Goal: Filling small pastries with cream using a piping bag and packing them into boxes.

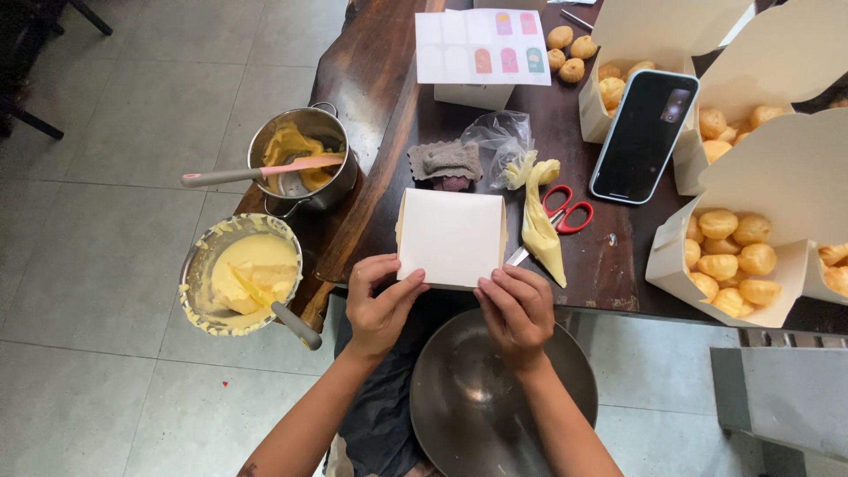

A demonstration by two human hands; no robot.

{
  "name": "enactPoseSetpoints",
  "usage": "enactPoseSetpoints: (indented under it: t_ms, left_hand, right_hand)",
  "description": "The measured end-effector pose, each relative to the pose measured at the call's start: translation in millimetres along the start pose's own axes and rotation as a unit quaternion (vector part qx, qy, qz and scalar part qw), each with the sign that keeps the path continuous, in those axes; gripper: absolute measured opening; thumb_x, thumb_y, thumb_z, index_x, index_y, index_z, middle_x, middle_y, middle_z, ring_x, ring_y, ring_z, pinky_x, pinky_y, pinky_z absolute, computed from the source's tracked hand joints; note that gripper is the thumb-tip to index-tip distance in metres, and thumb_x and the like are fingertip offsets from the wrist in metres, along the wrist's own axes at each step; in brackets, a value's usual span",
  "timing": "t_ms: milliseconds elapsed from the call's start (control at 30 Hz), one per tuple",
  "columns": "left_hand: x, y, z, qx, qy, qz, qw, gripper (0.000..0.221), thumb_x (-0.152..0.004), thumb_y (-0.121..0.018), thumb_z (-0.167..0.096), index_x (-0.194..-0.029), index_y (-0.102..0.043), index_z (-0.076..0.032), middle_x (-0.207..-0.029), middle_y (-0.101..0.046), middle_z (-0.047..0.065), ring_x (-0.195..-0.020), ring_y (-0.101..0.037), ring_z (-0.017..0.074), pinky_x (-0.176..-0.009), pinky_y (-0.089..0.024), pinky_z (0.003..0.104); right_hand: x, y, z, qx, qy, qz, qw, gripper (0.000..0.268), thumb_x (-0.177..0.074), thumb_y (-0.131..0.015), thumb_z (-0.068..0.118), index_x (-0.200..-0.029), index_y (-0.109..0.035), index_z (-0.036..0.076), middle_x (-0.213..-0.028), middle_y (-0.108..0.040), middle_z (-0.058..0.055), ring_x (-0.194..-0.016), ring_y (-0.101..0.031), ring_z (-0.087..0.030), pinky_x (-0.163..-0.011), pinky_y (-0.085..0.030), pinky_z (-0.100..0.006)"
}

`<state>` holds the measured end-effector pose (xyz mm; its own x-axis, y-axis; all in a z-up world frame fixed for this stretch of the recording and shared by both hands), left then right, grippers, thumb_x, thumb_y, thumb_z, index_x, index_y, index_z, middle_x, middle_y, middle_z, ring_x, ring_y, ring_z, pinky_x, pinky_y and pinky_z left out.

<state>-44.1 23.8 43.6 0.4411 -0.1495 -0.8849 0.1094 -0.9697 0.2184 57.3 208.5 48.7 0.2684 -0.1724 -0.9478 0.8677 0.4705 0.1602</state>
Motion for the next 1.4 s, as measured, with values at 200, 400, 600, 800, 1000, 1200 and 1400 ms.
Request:
enactPoseSetpoints:
  t_ms: [200, 400, 600, 800, 1000, 1200, 1400]
  left_hand:
    - [-4, 0, -3, -0.018, -0.015, 0.011, 1.0, 0.024, -0.08, -0.089, -0.009, -0.104, -0.084, -0.009, -0.102, -0.065, 0.011, -0.095, -0.071, 0.0363, -0.077, -0.061, 0.043]
    - [-12, 0, -11, -0.037, -0.054, 0.017, 0.998, 0.022, -0.079, -0.09, -0.01, -0.101, -0.084, -0.009, -0.094, -0.069, 0.008, -0.088, -0.072, 0.0332, -0.074, -0.064, 0.038]
    - [-20, 2, -14, -0.051, -0.063, 0.024, 0.996, 0.019, -0.08, -0.089, -0.011, -0.099, -0.084, -0.01, -0.09, -0.074, 0.006, -0.084, -0.073, 0.0305, -0.069, -0.066, 0.032]
    - [-20, 3, -15, -0.062, -0.074, 0.017, 0.995, 0.018, -0.081, -0.088, -0.015, -0.099, -0.085, -0.013, -0.089, -0.075, 0.004, -0.082, -0.073, 0.0285, -0.067, -0.067, 0.032]
    - [-18, 3, -13, -0.061, -0.073, 0.014, 0.995, 0.018, -0.083, -0.087, -0.016, -0.1, -0.084, -0.014, -0.09, -0.073, 0.004, -0.083, -0.072, 0.028, -0.068, -0.067, 0.033]
    - [-20, 5, -16, -0.062, -0.066, 0.01, 0.996, 0.018, -0.084, -0.086, -0.016, -0.101, -0.084, -0.014, -0.091, -0.073, 0.004, -0.084, -0.072, 0.0288, -0.07, -0.067, 0.033]
    - [-20, 5, -15, -0.06, -0.064, 0.022, 0.996, 0.019, -0.085, -0.085, -0.016, -0.104, -0.083, -0.014, -0.091, -0.071, 0.005, -0.084, -0.072, 0.0293, -0.07, -0.066, 0.035]
  right_hand:
    - [-3, -1, 2, 0.006, -0.002, 0.013, 1.0, 0.012, -0.084, -0.085, 0.008, -0.096, -0.082, 0.006, -0.099, -0.075, -0.013, -0.089, -0.073, -0.034, -0.078, -0.061, -0.043]
    - [-7, -1, 4, 0.011, -0.01, 0.024, 1.0, 0.013, -0.083, -0.086, 0.007, -0.095, -0.082, 0.006, -0.098, -0.074, -0.013, -0.089, -0.073, -0.033, -0.079, -0.061, -0.043]
    - [-4, -1, 3, 0.01, -0.014, 0.037, 0.999, 0.015, -0.084, -0.085, 0.006, -0.098, -0.081, 0.005, -0.1, -0.074, -0.013, -0.091, -0.073, -0.034, -0.081, -0.061, -0.044]
    - [5, 11, -11, 0.034, -0.057, 0.035, 0.997, 0.018, -0.09, -0.081, 0.015, -0.105, -0.079, 0.005, -0.104, -0.073, -0.014, -0.093, -0.071, -0.033, -0.084, -0.059, -0.045]
    - [5, 3, -36, 0.177, -0.044, 0.232, 0.956, 0.025, -0.09, -0.067, -0.002, -0.111, -0.076, 0.01, -0.112, -0.072, -0.01, -0.089, -0.066, -0.032, -0.077, -0.055, -0.042]
    - [5, -5, -26, 0.226, 0.071, 0.313, 0.92, 0.032, -0.08, -0.06, 0.008, -0.109, -0.073, 0.017, -0.115, -0.071, -0.002, -0.096, -0.064, -0.025, -0.075, -0.045, -0.035]
    - [9, 20, -12, 0.121, 0.098, 0.273, 0.949, 0.02, -0.095, -0.059, 0.005, -0.102, -0.076, 0.012, -0.113, -0.074, -0.009, -0.094, -0.07, -0.031, -0.074, -0.053, -0.038]
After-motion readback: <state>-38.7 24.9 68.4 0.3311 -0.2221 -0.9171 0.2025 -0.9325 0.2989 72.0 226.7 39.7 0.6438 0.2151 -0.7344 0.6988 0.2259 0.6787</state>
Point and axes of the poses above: each hand's wrist, its own x-axis away from the middle knuckle, its own y-axis out of the back of the hand, z = x × y, the point moved 8 cm from there along -x, towards the middle knuckle
